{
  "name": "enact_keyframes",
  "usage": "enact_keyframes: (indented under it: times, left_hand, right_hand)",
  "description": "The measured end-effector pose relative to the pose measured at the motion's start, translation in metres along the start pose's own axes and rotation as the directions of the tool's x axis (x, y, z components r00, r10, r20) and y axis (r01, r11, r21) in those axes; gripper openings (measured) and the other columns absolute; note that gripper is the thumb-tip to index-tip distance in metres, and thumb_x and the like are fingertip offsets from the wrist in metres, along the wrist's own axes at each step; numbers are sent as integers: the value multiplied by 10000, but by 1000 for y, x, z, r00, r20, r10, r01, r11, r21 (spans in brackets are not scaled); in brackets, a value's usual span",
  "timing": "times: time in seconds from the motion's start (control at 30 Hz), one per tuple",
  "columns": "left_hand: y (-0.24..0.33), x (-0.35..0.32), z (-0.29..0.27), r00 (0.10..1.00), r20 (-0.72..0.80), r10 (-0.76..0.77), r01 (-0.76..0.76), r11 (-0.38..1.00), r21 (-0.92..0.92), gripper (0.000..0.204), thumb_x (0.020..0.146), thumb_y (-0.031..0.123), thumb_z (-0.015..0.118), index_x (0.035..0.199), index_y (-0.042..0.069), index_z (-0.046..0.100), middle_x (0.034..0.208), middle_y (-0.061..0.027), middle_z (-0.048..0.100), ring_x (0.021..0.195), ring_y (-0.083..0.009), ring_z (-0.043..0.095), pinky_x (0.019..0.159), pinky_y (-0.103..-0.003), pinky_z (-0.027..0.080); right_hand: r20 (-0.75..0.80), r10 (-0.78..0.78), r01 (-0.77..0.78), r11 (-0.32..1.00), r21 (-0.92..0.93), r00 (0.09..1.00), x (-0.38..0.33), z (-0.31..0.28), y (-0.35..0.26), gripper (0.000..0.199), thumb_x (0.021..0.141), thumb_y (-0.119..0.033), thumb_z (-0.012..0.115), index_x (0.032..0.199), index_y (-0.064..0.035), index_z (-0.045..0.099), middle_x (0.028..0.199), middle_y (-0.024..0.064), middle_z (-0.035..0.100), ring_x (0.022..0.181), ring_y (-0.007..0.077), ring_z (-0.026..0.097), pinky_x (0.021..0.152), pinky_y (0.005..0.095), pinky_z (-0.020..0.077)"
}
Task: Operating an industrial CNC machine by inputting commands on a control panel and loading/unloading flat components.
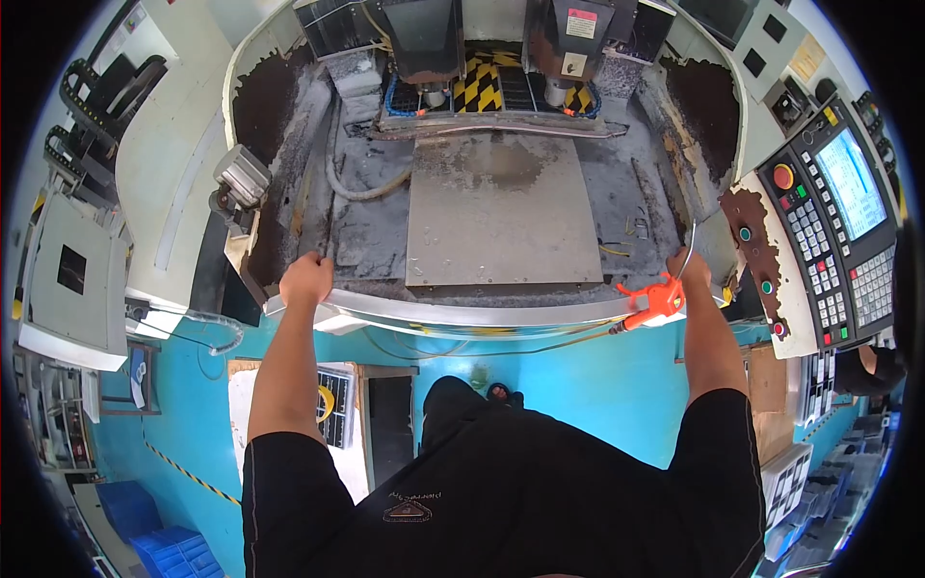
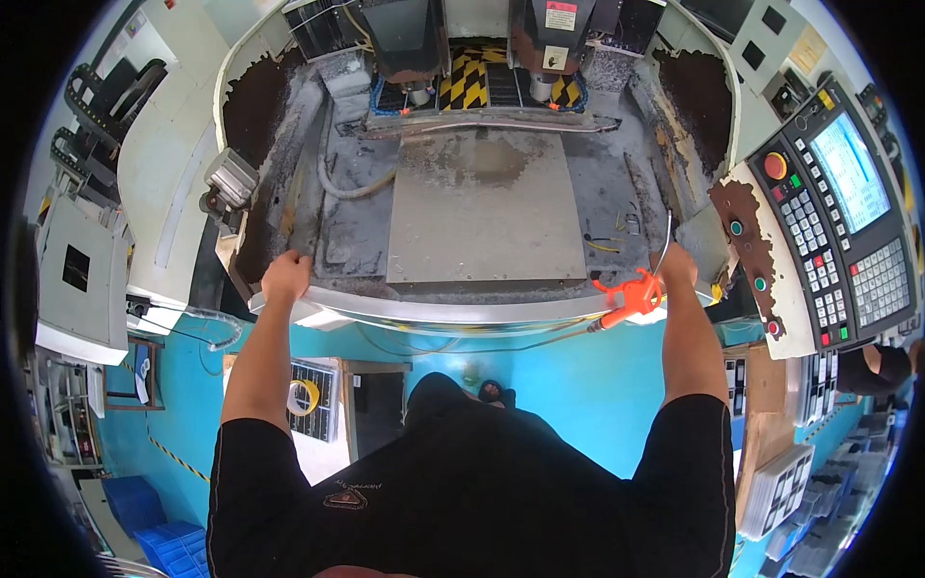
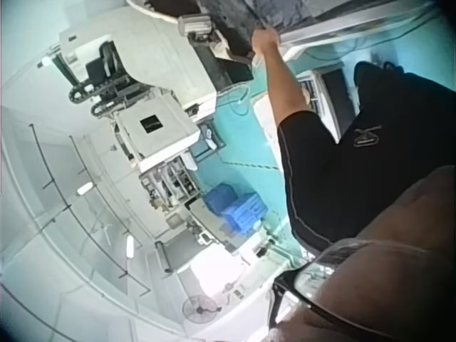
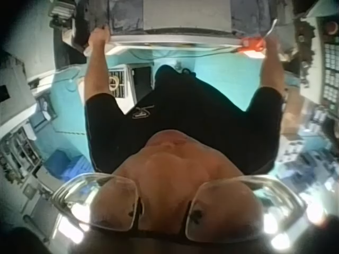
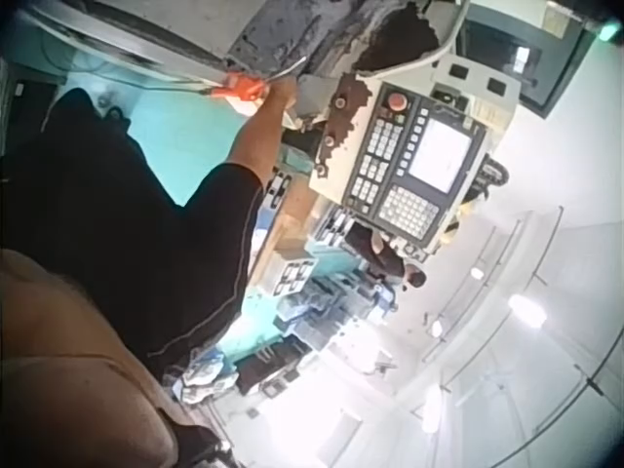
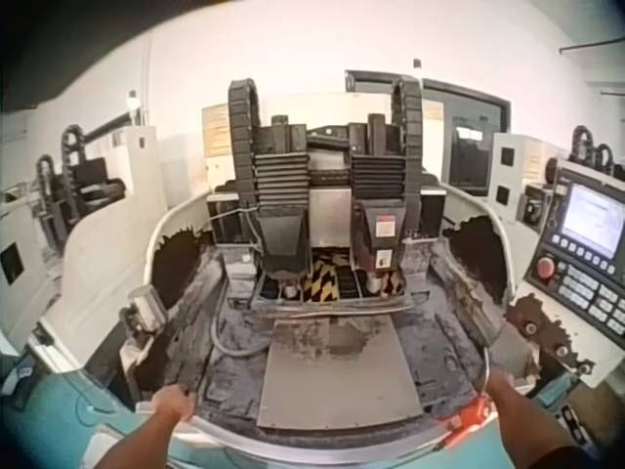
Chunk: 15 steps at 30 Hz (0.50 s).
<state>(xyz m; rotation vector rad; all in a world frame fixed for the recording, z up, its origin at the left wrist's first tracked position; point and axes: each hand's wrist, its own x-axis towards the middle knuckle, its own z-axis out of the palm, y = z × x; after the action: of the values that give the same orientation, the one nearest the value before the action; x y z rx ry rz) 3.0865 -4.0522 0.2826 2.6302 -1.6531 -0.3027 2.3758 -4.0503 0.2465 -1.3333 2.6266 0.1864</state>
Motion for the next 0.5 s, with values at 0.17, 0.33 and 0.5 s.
enact_keyframes:
  times: [0.17, 0.33, 0.5]
  left_hand:
    - [-1, 0, 0, 1000, -4, -3, 3, 1000, 0, 429, 886, 406, 479, 1117, 148, 733, 1151, -160, 723, 1108, -362, 670, 940, -473, 527]
    - [2, -2, -1, 1000, -11, 4, -4, 1000, -13, 425, 885, 408, 487, 1111, 144, 732, 1152, -164, 721, 1108, -369, 668, 939, -474, 526]
    - [-2, 1, 2, 1000, -14, -1, 1, 1000, -6, 423, 888, 407, 486, 1108, 141, 730, 1150, -165, 721, 1109, -371, 668, 940, -476, 524]
  right_hand:
    - [-8, 6, -5, 1000, 7, 1000, 3, 3, 1, 449, 846, -357, 585, 1214, -130, 707, 1248, 181, 691, 1191, 382, 644, 1010, 477, 508]
    - [-14, 7, -7, 1000, -5, 1000, 5, 6, 3, 454, 845, -352, 587, 1225, -131, 704, 1246, 184, 691, 1191, 380, 645, 1010, 476, 509]
    - [-10, 0, 0, 1000, -10, 1000, 5, 5, 2, 450, 847, -344, 585, 1222, -126, 705, 1251, 186, 687, 1195, 378, 643, 1013, 476, 507]
